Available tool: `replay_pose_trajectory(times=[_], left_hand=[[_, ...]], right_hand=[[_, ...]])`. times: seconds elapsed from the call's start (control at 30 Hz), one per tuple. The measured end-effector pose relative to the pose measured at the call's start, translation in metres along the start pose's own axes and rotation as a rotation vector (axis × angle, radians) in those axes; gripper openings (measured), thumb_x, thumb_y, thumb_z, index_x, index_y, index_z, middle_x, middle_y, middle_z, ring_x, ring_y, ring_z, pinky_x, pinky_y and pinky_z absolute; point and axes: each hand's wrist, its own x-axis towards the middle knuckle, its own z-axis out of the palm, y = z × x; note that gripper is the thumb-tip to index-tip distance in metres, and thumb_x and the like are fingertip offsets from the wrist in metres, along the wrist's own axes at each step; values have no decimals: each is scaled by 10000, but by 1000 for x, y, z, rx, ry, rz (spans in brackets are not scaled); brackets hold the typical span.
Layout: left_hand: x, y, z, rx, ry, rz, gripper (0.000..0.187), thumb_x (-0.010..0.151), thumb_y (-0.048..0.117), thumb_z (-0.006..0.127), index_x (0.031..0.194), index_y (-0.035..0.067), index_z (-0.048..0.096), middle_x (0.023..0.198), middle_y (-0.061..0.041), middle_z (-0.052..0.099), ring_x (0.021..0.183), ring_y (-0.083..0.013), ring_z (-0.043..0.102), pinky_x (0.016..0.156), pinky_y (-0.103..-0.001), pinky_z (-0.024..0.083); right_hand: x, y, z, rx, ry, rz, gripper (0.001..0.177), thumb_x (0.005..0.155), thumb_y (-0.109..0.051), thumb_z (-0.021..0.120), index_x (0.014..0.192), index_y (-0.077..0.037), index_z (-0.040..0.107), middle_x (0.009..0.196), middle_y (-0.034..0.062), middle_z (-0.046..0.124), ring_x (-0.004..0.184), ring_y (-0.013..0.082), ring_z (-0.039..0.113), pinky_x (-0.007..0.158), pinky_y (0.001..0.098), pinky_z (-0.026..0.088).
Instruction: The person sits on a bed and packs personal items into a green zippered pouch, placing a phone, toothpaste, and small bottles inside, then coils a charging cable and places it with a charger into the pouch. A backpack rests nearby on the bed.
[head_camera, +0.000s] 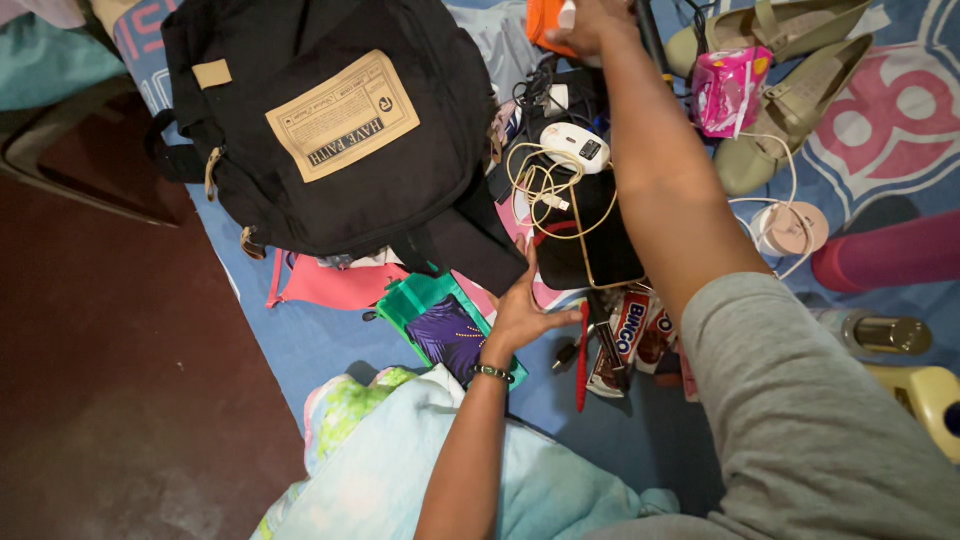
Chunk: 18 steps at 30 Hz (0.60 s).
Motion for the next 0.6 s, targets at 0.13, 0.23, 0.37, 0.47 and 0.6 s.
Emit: replay_pose_trajectory(times=[0.13, 0.23, 0.37, 0.47, 0.6], left_hand=[[1, -6, 4, 23, 5, 14, 1414, 568, 518, 948, 1616, -45, 183, 1722, -272, 102, 1617, -335, 110, 1267, -390, 98], [-1, -6, 5, -8, 14, 38, 1410, 577, 543, 939, 1613, -55, 193, 1726, -269, 111, 1625, -339, 121, 1282, -390, 122], [-2, -7, 4, 23, 4, 4, 1426, 558, 536, 943, 1616, -60, 195, 1723, -256, 114, 1609, -340, 130, 1268, -401, 107], [-3, -8, 6, 10, 16, 24, 1426, 562, 547, 939, 1619, -54, 194, 1727, -260, 109, 1619, -342, 131, 1278, -394, 126], [-2, -4, 2, 17, 15, 31, 1424, 560, 537, 947, 1631, -23, 195, 1722, -255, 111, 1613, -343, 137, 1277, -386, 131]], right_hand=[[-7, 9, 2, -44, -10, -83, 646, 825, -489, 838, 1377, -256, 596, 1476, 177, 544, 1364, 449, 492, 1110, 536, 419], [-19, 14, 6, -16, 71, -74, 524, 776, -367, 856, 1250, -290, 646, 1427, 180, 517, 1294, 492, 464, 1021, 545, 444], [-32, 20, 13, 24, 192, -144, 517, 685, -336, 922, 1149, -294, 697, 1385, 153, 548, 1222, 479, 501, 954, 536, 469], [-39, 30, 17, 71, 266, -201, 510, 708, -355, 938, 1156, -258, 715, 1288, 110, 665, 1199, 381, 607, 982, 497, 501], [-54, 30, 13, 160, 481, -115, 562, 717, -415, 988, 1131, -155, 713, 1134, 168, 704, 1057, 371, 654, 875, 490, 514]])
